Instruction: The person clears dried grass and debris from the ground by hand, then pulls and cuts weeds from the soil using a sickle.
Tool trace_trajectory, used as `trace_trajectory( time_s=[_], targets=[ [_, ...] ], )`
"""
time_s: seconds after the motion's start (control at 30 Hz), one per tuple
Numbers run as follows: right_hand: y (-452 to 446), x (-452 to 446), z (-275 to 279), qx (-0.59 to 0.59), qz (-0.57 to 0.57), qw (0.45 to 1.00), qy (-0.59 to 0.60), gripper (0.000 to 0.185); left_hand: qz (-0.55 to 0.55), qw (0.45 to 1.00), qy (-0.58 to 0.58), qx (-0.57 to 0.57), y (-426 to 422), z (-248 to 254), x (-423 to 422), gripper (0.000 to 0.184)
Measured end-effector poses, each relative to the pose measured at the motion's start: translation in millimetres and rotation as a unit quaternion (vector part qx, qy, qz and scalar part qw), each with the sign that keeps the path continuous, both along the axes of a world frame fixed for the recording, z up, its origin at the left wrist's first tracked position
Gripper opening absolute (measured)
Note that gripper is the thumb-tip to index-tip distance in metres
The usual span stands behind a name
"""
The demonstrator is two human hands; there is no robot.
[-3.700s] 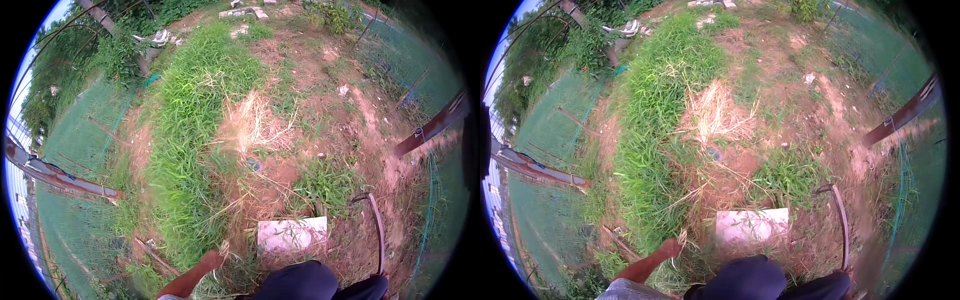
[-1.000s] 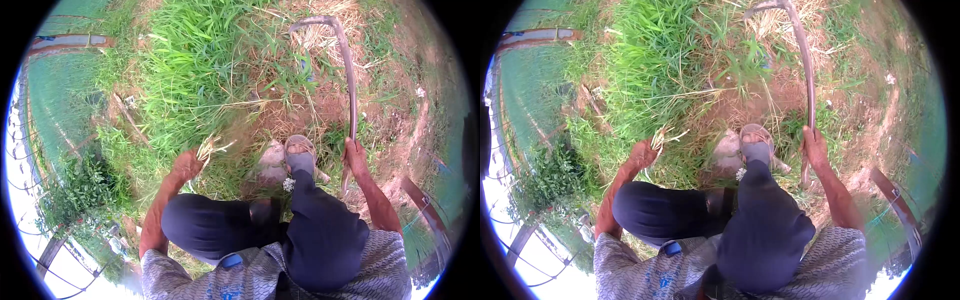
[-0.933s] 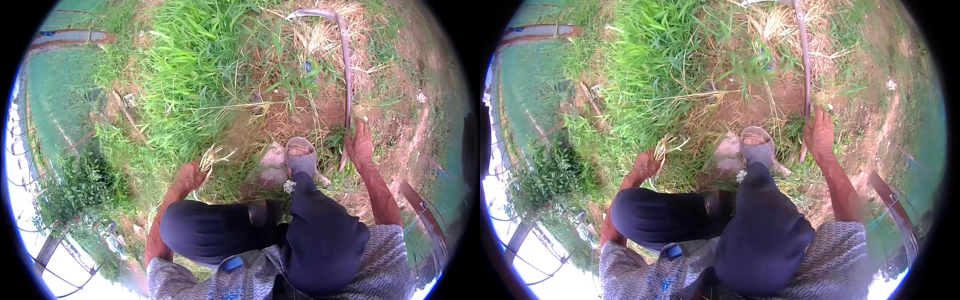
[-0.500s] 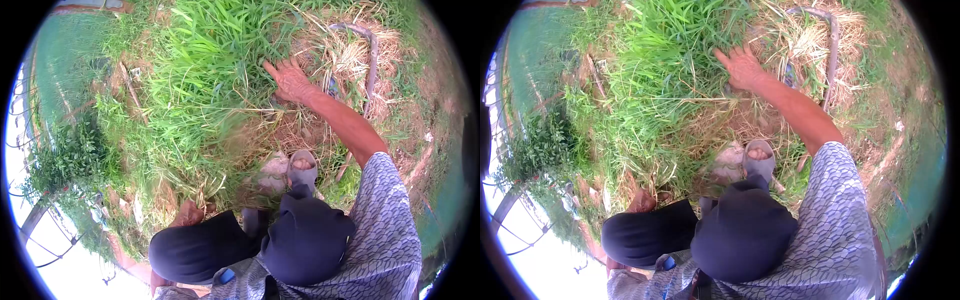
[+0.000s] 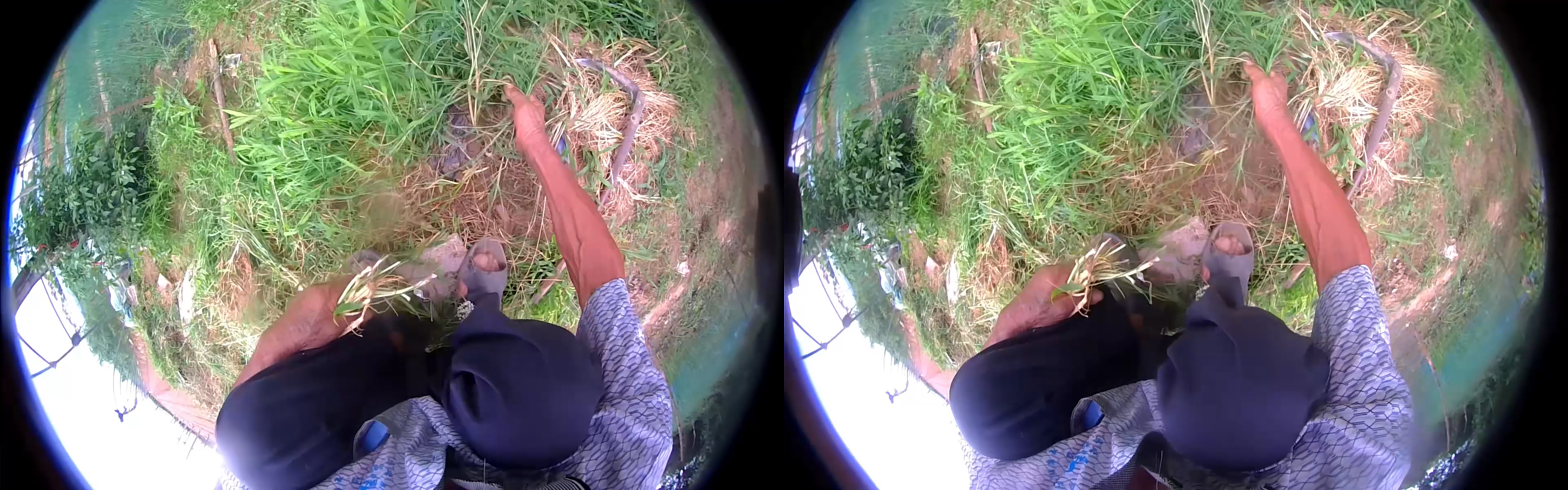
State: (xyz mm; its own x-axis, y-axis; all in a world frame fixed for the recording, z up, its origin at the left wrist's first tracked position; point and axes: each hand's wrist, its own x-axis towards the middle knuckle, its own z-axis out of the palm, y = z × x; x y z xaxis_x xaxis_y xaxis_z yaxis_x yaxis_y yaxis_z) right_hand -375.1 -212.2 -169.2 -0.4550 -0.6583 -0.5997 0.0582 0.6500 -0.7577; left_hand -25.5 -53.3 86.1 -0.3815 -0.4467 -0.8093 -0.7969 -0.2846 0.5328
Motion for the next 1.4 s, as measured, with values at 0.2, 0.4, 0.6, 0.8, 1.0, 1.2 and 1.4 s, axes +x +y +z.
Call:
trace_trajectory(
  time_s=[0.2,0.4,0.6,0.8,1.0,1.2,1.4],
  targets=[
    [148,8,137,0.230,0.123,0.960,-0.104,0.064,-0.008,0.998,-0.033,0.055,-21,-20,-6,0.041],
    [188,25,106,-0.025,0.673,0.731,0.109,0.049,-0.080,0.995,-0.051,0.029,-21,-34,-8,0.046],
    [46,72,78,-0.115,0.538,0.798,0.245,0.088,-0.058,0.986,-0.139,0.075,-32,-21,-5,0.038],
    [40,164,2,-0.272,0.560,0.656,0.426,0.089,0.069,0.991,-0.076,0.086,-15,-22,8,0.035],
    [10,144,14,0.036,0.477,0.876,-0.052,0.048,0.080,0.988,-0.104,0.080,-4,-17,18,0.037],
    [33,117,51,0.101,0.200,0.942,-0.252,0.074,0.057,0.993,-0.081,0.060,-2,-29,19,0.033],
    [136,-25,99,0.192,0.052,0.978,-0.069,0.072,0.011,0.993,-0.068,0.097,-13,-49,18,0.039]
  ],
)
